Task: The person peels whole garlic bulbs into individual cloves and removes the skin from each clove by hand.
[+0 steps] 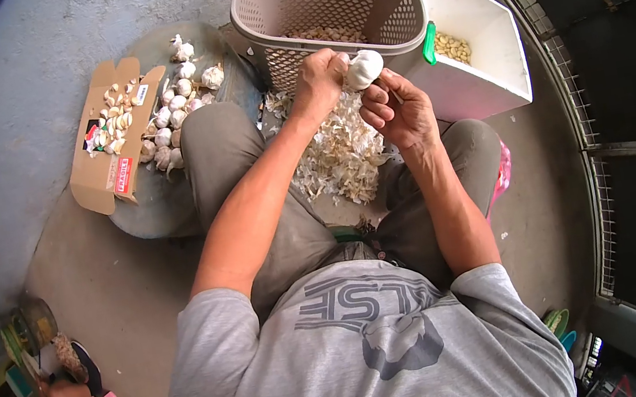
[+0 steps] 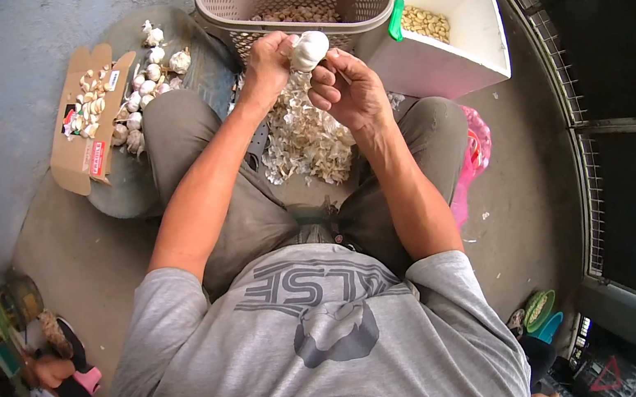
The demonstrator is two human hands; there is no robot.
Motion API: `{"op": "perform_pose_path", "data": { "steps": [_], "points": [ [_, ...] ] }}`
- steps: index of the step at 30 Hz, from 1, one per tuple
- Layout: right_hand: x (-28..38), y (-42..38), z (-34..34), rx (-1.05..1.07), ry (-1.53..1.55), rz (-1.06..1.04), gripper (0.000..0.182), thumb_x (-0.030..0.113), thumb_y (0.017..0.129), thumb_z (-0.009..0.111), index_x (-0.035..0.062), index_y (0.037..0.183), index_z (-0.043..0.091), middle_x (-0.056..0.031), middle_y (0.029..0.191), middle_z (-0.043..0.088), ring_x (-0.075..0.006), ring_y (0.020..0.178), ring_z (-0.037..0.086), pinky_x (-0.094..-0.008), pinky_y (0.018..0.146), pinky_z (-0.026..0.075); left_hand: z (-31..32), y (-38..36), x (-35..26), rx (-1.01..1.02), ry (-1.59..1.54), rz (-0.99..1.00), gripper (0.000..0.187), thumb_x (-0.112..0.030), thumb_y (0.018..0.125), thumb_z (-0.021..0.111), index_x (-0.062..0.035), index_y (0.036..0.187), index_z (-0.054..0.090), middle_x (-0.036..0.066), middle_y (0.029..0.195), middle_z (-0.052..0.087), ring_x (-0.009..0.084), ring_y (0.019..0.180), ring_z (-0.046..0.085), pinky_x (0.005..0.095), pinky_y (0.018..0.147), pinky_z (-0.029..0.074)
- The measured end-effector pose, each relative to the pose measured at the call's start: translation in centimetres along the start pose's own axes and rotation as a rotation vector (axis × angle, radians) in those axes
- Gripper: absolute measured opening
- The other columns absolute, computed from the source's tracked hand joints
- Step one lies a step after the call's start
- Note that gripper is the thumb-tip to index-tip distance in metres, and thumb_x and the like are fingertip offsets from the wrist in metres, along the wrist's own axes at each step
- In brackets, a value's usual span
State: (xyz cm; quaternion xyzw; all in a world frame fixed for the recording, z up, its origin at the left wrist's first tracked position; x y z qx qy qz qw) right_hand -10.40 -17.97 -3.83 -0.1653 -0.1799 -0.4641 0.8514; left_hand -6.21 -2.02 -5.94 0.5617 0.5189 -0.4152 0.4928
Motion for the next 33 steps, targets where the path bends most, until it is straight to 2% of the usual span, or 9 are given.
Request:
{"op": "perform_pose_path", "data": {
  "steps": [2, 3, 7, 11, 18, 22, 28, 29, 33],
  "points": [
    [0.4, 0.0, 0.0, 0.058, 0.0, -0.013, 0.018, 0.024, 0.103, 0.058, 0.0079, 0.095, 0.055, -0.0043, 0.075, 0.056, -0.0149, 0.058, 0.047, -0.0323, 0.056, 0.041, 0.4, 0.3, 0.8, 0.011, 0.035, 0.041, 0.03, -0.024, 0.104, 0.06, 0.0013, 0.089, 0.067, 0.002, 0.07, 0.062, 0.008, 0.065, 0.054, 0.0298, 0.057, 0.046],
    [0.5, 0.1, -0.1, 0.032, -0.014, -0.034, 0.018, 0.024, 0.103, 0.058, 0.0091, 0.094, 0.055, -0.0046, 0.076, 0.057, -0.0147, 0.058, 0.048, -0.0325, 0.057, 0.042, 0.7, 0.1, 1.1, 0.114, -0.144, -0.124, 0.039, -0.038, 0.106, 0.057, -0.0014, 0.099, 0.07, 0.002, 0.076, 0.066, 0.008, 0.066, 0.058, 0.028, 0.056, 0.049],
    [0.4, 0.4, -1.3, -0.185, -0.097, -0.108, 0.018, 0.025, 0.103, 0.058, 0.0091, 0.096, 0.056, -0.0023, 0.076, 0.057, -0.0126, 0.059, 0.048, -0.0316, 0.058, 0.042, 0.6, -0.7, -1.4, 0.144, -0.453, -0.153, 0.062, -0.059, 0.105, 0.046, -0.0032, 0.122, 0.067, 0.004, 0.093, 0.071, 0.0094, 0.069, 0.064, 0.0249, 0.057, 0.052],
    [-0.3, 0.6, -1.9, -0.242, -0.176, -0.108, 0.012, 0.02, 0.101, 0.057, 0.0084, 0.099, 0.056, -0.0007, 0.075, 0.054, -0.0115, 0.06, 0.048, -0.032, 0.055, 0.043, 1.1, -0.9, -1.6, 0.071, -0.395, -0.134, 0.026, -0.025, 0.102, 0.064, -0.0002, 0.103, 0.073, 0.002, 0.081, 0.07, 0.0069, 0.062, 0.06, 0.0227, 0.053, 0.048],
    [-1.4, 1.0, -1.0, -0.202, 0.036, -0.037, 0.021, 0.021, 0.104, 0.055, 0.0066, 0.089, 0.054, -0.0027, 0.072, 0.055, -0.0136, 0.055, 0.047, -0.0335, 0.055, 0.042, 0.3, -0.9, -1.4, -0.083, -0.279, -0.028, 0.031, -0.029, 0.102, 0.067, -0.001, 0.09, 0.073, -0.001, 0.072, 0.065, 0.0053, 0.057, 0.053, 0.0229, 0.05, 0.044],
    [-1.3, 0.8, -0.4, -0.157, 0.073, 0.012, 0.028, 0.023, 0.105, 0.053, 0.0087, 0.081, 0.052, -0.0031, 0.071, 0.055, -0.014, 0.054, 0.044, -0.0327, 0.055, 0.041, -0.4, 0.2, -0.3, -0.142, -0.139, 0.054, 0.025, -0.019, 0.103, 0.065, -0.001, 0.087, 0.073, -0.003, 0.072, 0.064, 0.0032, 0.058, 0.05, 0.0235, 0.048, 0.039],
    [0.3, 0.6, 0.0, -0.114, 0.092, -0.079, 0.028, 0.024, 0.107, 0.05, 0.0086, 0.084, 0.049, -0.0016, 0.073, 0.051, -0.0117, 0.055, 0.041, -0.0301, 0.054, 0.039, 1.3, 0.0, -0.4, -0.08, -0.334, 0.042, 0.02, -0.016, 0.103, 0.061, 0.0023, 0.102, 0.07, 0.001, 0.075, 0.065, 0.0075, 0.062, 0.057, 0.026, 0.056, 0.047],
    [0.5, 0.5, -0.1, -0.153, 0.026, -0.116, 0.025, 0.024, 0.107, 0.052, 0.0081, 0.088, 0.051, -0.0016, 0.073, 0.051, -0.0116, 0.056, 0.042, -0.0301, 0.055, 0.039, 0.9, -0.3, 0.1, -0.019, -0.385, -0.212, 0.026, -0.021, 0.105, 0.059, 0.0022, 0.11, 0.069, 0.003, 0.082, 0.068, 0.0074, 0.062, 0.06, 0.0243, 0.055, 0.048],
    [0.2, 0.5, -1.2, -0.271, -0.082, -0.166, 0.017, 0.02, 0.104, 0.056, 0.0076, 0.092, 0.052, -0.0034, 0.073, 0.055, -0.0141, 0.057, 0.049, -0.0341, 0.055, 0.044, 1.5, -0.9, -2.8, -0.035, -0.45, -0.105, 0.027, -0.023, 0.106, 0.058, 0.0009, 0.099, 0.068, 0.002, 0.076, 0.065, 0.0074, 0.057, 0.057, 0.0234, 0.052, 0.048]
  ]
}}
Point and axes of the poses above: each hand's wrist, its own y-axis towards the middle knuckle, its own z-axis out of the palm, x = y × z, the point moved 3 cm from there along y, towards the middle knuckle
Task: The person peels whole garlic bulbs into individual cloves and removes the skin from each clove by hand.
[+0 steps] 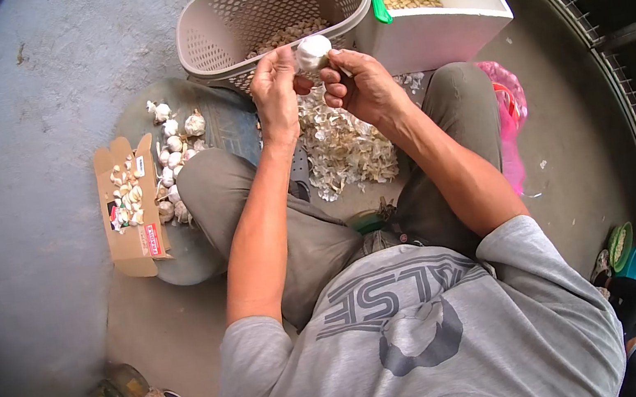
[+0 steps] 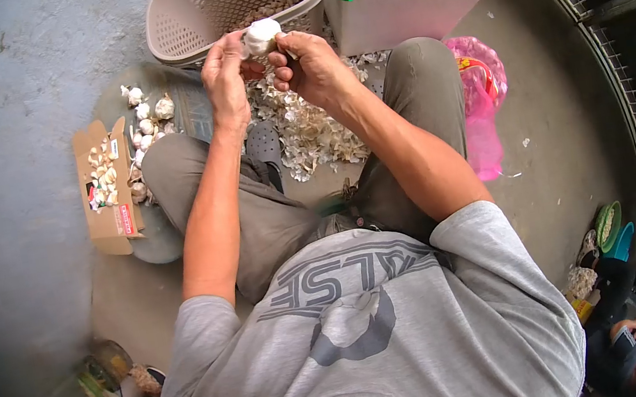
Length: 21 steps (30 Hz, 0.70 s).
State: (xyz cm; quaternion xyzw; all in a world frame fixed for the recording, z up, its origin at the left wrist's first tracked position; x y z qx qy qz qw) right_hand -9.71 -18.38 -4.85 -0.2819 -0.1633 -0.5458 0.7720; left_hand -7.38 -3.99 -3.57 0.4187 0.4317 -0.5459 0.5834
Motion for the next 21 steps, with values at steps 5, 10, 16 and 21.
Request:
{"op": "perform_pose_path", "data": {
  "steps": [5, 10, 16, 21],
  "points": [
    [-1.0, 0.2, 0.1, 0.096, 0.13, 0.083, 0.022, 0.02, 0.104, 0.056, 0.007, 0.087, 0.052, -0.0039, 0.072, 0.056, -0.014, 0.056, 0.048, -0.0342, 0.056, 0.042, -1.5, 0.7, 1.8, -0.047, 0.177, 0.091, 0.023, -0.014, 0.105, 0.058, 0.0011, 0.09, 0.065, 0.003, 0.075, 0.065, 0.0078, 0.057, 0.057, 0.025, 0.05, 0.047],
    [-0.1, -0.6, 1.7, 0.09, 0.109, 0.099, 0.021, 0.022, 0.106, 0.051, 0.0085, 0.09, 0.05, -0.0013, 0.073, 0.051, -0.0113, 0.055, 0.04, -0.03, 0.055, 0.037, -1.5, 0.9, 2.7, 0.015, 0.188, -0.058, 0.023, -0.017, 0.107, 0.054, 0.0004, 0.102, 0.068, 0.004, 0.08, 0.067, 0.0088, 0.059, 0.059, 0.0271, 0.052, 0.047],
    [-0.4, -0.1, 0.4, 0.04, -0.095, 0.042, 0.023, 0.025, 0.102, 0.056, 0.0062, 0.088, 0.054, -0.0028, 0.069, 0.054, -0.0131, 0.055, 0.048, -0.0321, 0.052, 0.043, -0.9, 1.3, 1.7, 0.137, -0.006, -0.022, 0.059, -0.056, 0.104, 0.052, -0.0012, 0.116, 0.068, 0.008, 0.097, 0.071, 0.0143, 0.075, 0.068, 0.0319, 0.065, 0.06],
    [-1.3, -0.1, 0.7, 0.132, -0.115, 0.145, 0.019, 0.022, 0.102, 0.056, 0.0048, 0.094, 0.057, 0.0, 0.069, 0.05, -0.0108, 0.053, 0.045, -0.03, 0.049, 0.041, -1.3, 1.0, 2.3, 0.187, -0.144, -0.237, 0.054, -0.055, 0.103, 0.054, -0.0031, 0.102, 0.069, 0.006, 0.091, 0.071, 0.015, 0.077, 0.068, 0.0318, 0.068, 0.057]
  ]
}}
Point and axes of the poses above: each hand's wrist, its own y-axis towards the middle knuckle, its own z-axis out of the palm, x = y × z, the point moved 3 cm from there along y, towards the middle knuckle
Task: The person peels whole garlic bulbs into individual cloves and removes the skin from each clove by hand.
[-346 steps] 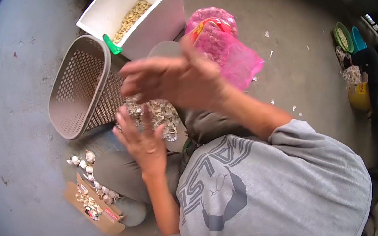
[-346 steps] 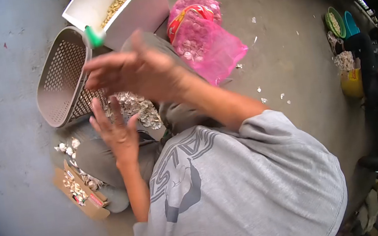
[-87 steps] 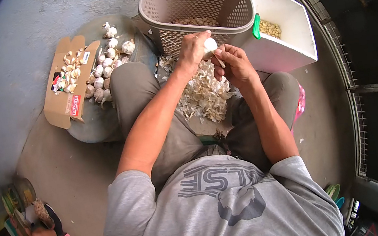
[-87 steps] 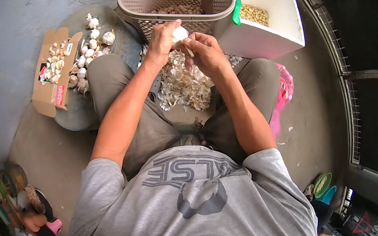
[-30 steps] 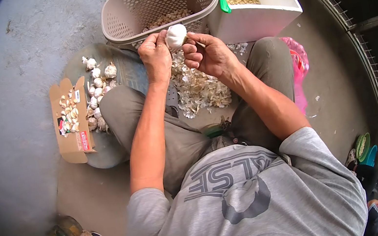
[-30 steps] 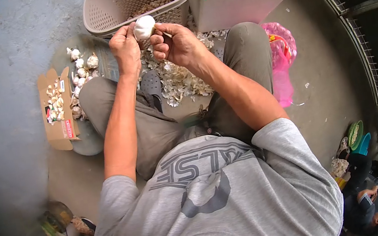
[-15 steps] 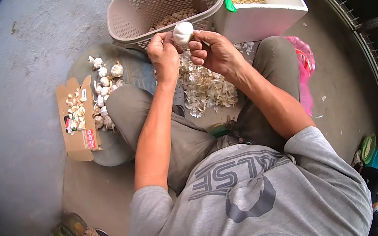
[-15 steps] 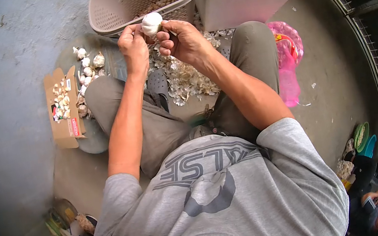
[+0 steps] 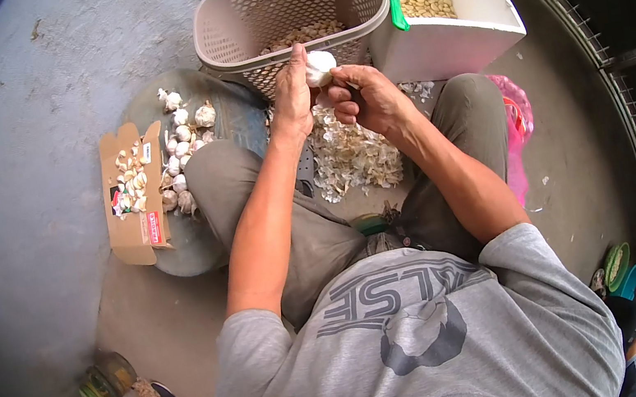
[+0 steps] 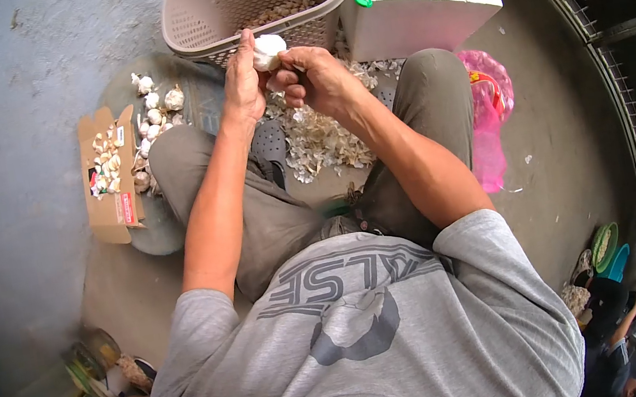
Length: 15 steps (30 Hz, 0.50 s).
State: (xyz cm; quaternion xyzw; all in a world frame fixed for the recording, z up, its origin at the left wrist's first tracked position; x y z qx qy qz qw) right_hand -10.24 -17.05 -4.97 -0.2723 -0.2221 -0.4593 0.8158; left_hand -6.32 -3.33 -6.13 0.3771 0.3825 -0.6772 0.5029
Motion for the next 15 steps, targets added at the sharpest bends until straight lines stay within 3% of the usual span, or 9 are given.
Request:
{"op": "perform_pose_path", "data": {
  "steps": [3, 6, 10, 11, 14, 15],
  "points": [
    [-1.0, -0.5, 0.7, 0.0, -0.029, 0.037, 0.023, 0.025, 0.104, 0.055, 0.0027, 0.104, 0.059, 0.0017, 0.069, 0.046, -0.0079, 0.05, 0.039, -0.0263, 0.046, 0.036, -0.7, 0.3, -0.5, -0.082, 0.056, 0.007, 0.05, -0.051, 0.103, 0.057, -0.0052, 0.09, 0.07, 0.005, 0.086, 0.07, 0.0146, 0.076, 0.066, 0.0305, 0.067, 0.053],
    [-1.2, -0.5, 0.9, 0.084, 0.069, 0.09, 0.018, 0.022, 0.102, 0.058, 0.0071, 0.091, 0.057, -0.0018, 0.069, 0.053, -0.0113, 0.051, 0.047, -0.0302, 0.045, 0.041, -0.9, 0.1, -0.9, -0.086, -0.024, -0.059, 0.049, -0.051, 0.101, 0.06, -0.004, 0.092, 0.071, 0.005, 0.086, 0.07, 0.0147, 0.076, 0.066, 0.031, 0.07, 0.053],
    [-1.4, -0.1, 0.6, 0.139, 0.233, 0.13, 0.022, 0.026, 0.103, 0.055, 0.0082, 0.09, 0.056, -0.0017, 0.069, 0.053, -0.0115, 0.05, 0.047, -0.0294, 0.044, 0.04, -0.1, -0.3, -1.6, -0.065, -0.047, 0.023, 0.058, -0.058, 0.098, 0.061, -0.0016, 0.098, 0.072, 0.006, 0.086, 0.07, 0.0139, 0.076, 0.067, 0.0297, 0.071, 0.053],
    [-1.3, 0.1, 0.3, 0.163, 0.322, 0.18, 0.024, 0.027, 0.104, 0.053, 0.0088, 0.088, 0.055, -0.0011, 0.068, 0.053, -0.0116, 0.05, 0.047, -0.0305, 0.046, 0.041, 0.0, -0.6, -1.7, 0.031, -0.037, -0.032, 0.062, -0.061, 0.097, 0.062, -0.0001, 0.102, 0.072, 0.004, 0.086, 0.07, 0.0126, 0.074, 0.066, 0.0279, 0.068, 0.052],
    [0.2, -0.4, 0.3, -0.001, -0.142, 0.091, 0.023, 0.028, 0.103, 0.055, 0.0089, 0.09, 0.058, -0.0013, 0.07, 0.055, -0.012, 0.051, 0.049, -0.0333, 0.049, 0.044, 0.1, -0.1, -1.2, 0.015, 0.104, 0.101, 0.054, -0.053, 0.102, 0.058, -0.001, 0.101, 0.073, 0.005, 0.082, 0.07, 0.0123, 0.069, 0.067, 0.0269, 0.064, 0.053],
    [1.0, -0.4, 0.1, -0.114, -0.42, 0.025, 0.023, 0.024, 0.102, 0.06, 0.0034, 0.094, 0.061, -0.0051, 0.072, 0.059, -0.0162, 0.058, 0.055, -0.036, 0.057, 0.048, 0.2, -0.3, -1.2, -0.028, 0.133, 0.068, 0.049, -0.049, 0.102, 0.059, -0.0021, 0.097, 0.074, 0.003, 0.081, 0.069, 0.0091, 0.072, 0.065, 0.0235, 0.064, 0.05]
  ]
}}
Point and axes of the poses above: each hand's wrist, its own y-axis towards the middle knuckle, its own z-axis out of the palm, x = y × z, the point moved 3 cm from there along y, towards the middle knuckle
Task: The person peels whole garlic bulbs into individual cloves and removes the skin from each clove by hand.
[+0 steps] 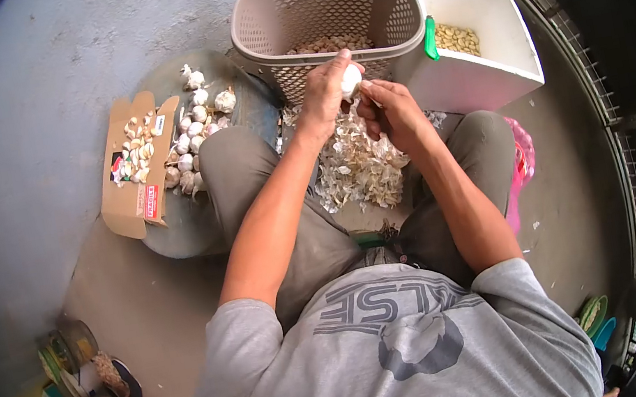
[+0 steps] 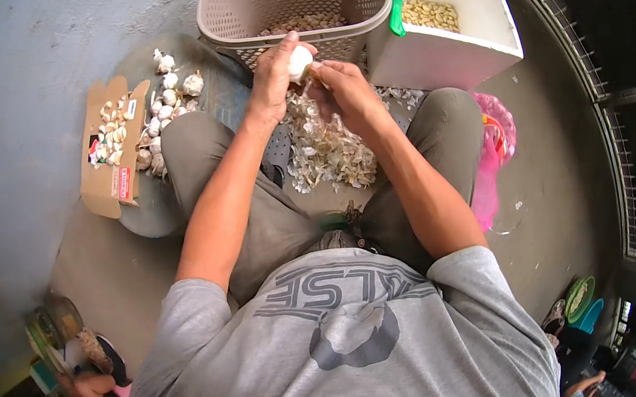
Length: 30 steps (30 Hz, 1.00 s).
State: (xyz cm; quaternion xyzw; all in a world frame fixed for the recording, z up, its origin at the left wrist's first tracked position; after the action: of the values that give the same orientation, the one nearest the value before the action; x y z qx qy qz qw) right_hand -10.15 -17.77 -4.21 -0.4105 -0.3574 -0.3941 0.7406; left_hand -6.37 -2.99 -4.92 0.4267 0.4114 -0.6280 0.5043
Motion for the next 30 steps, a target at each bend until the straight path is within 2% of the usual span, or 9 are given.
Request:
{"op": "perform_pose_path", "data": {
  "steps": [3, 10, 13, 14, 17, 20, 23, 26, 30],
  "points": [
    [0.7, 0.3, 0.4, -0.221, -0.759, -0.437, 0.022, 0.019, 0.099, 0.065, -0.0025, 0.101, 0.061, -0.0108, 0.077, 0.064, -0.0209, 0.064, 0.059, -0.0367, 0.063, 0.049, -0.2, 0.4, 0.5, -0.037, 0.065, 0.062, 0.045, -0.048, 0.101, 0.062, -0.0048, 0.091, 0.07, -0.003, 0.072, 0.06, 0.0056, 0.065, 0.054, 0.0232, 0.059, 0.043],
    [1.0, 0.0, 0.7, -0.138, -0.899, -0.349, 0.021, 0.015, 0.098, 0.065, -0.0052, 0.095, 0.061, -0.0126, 0.076, 0.063, -0.0188, 0.07, 0.057, -0.0385, 0.067, 0.048, 0.4, 0.3, 0.3, 0.029, 0.132, 0.15, 0.041, -0.044, 0.098, 0.066, -0.0061, 0.084, 0.068, -0.002, 0.065, 0.054, 0.0067, 0.051, 0.046, 0.0235, 0.044, 0.033],
    [0.7, 0.4, 1.1, -0.011, -0.764, -0.348, 0.022, 0.017, 0.1, 0.061, -0.004, 0.092, 0.062, -0.0087, 0.073, 0.061, -0.0164, 0.061, 0.055, -0.0361, 0.059, 0.047, -0.5, 0.2, 0.9, -0.058, -0.077, -0.092, 0.037, -0.038, 0.097, 0.065, -0.005, 0.08, 0.068, 0.001, 0.067, 0.059, 0.0086, 0.051, 0.052, 0.0249, 0.041, 0.037],
    [0.2, 0.3, 1.0, 0.001, -0.568, -0.17, 0.023, 0.018, 0.102, 0.057, -0.0021, 0.092, 0.062, -0.0033, 0.071, 0.056, -0.0118, 0.055, 0.052, -0.0311, 0.05, 0.047, -1.0, 0.3, 1.2, -0.05, -0.11, -0.157, 0.032, -0.031, 0.095, 0.064, -0.0037, 0.079, 0.07, 0.005, 0.07, 0.065, 0.0123, 0.053, 0.059, 0.0269, 0.042, 0.044],
    [-0.2, -0.2, 1.6, 0.065, -0.299, -0.118, 0.021, 0.018, 0.103, 0.056, -0.0003, 0.093, 0.06, -0.0001, 0.073, 0.053, -0.0088, 0.052, 0.051, -0.0272, 0.044, 0.046, -0.7, 0.3, 1.9, -0.109, -0.227, -0.201, 0.03, -0.03, 0.093, 0.064, -0.003, 0.08, 0.07, 0.007, 0.07, 0.065, 0.0155, 0.053, 0.061, 0.0298, 0.043, 0.049],
    [-0.3, -0.5, 2.0, 0.069, -0.291, -0.128, 0.021, 0.018, 0.103, 0.055, 0.0, 0.093, 0.058, 0.0004, 0.074, 0.051, -0.0097, 0.053, 0.052, -0.0273, 0.044, 0.048, -1.1, 0.4, 2.3, -0.115, -0.235, -0.267, 0.03, -0.03, 0.09, 0.065, -0.0021, 0.08, 0.07, 0.008, 0.07, 0.066, 0.0183, 0.055, 0.063, 0.033, 0.045, 0.053],
    [-0.3, -0.5, 2.1, 0.057, -0.396, -0.176, 0.022, 0.02, 0.105, 0.056, 0.0024, 0.092, 0.056, 0.0037, 0.067, 0.044, -0.0052, 0.05, 0.041, -0.0267, 0.046, 0.048, -1.0, 0.4, 2.0, -0.137, -0.247, -0.273, 0.029, -0.029, 0.088, 0.065, -0.0019, 0.079, 0.071, 0.008, 0.07, 0.066, 0.0185, 0.054, 0.063, 0.0339, 0.044, 0.053],
    [-0.1, -0.9, 2.2, 0.062, -0.379, -0.185, 0.022, 0.019, 0.104, 0.056, 0.001, 0.091, 0.056, 0.0012, 0.073, 0.049, -0.0098, 0.054, 0.053, -0.0279, 0.044, 0.049, -0.7, -0.1, 1.7, -0.147, -0.248, -0.289, 0.029, -0.028, 0.088, 0.064, -0.002, 0.077, 0.071, 0.008, 0.069, 0.066, 0.0187, 0.053, 0.064, 0.0342, 0.044, 0.053],
    [-0.2, -1.1, 2.1, 0.076, -0.33, -0.171, 0.022, 0.019, 0.104, 0.056, 0.0021, 0.09, 0.055, 0.0018, 0.072, 0.047, -0.0088, 0.054, 0.051, -0.0281, 0.045, 0.05, -0.7, 0.2, 1.6, -0.122, -0.271, -0.274, 0.03, -0.028, 0.088, 0.063, -0.0017, 0.076, 0.072, 0.008, 0.069, 0.067, 0.0189, 0.054, 0.065, 0.0335, 0.045, 0.052]
  ]
}}
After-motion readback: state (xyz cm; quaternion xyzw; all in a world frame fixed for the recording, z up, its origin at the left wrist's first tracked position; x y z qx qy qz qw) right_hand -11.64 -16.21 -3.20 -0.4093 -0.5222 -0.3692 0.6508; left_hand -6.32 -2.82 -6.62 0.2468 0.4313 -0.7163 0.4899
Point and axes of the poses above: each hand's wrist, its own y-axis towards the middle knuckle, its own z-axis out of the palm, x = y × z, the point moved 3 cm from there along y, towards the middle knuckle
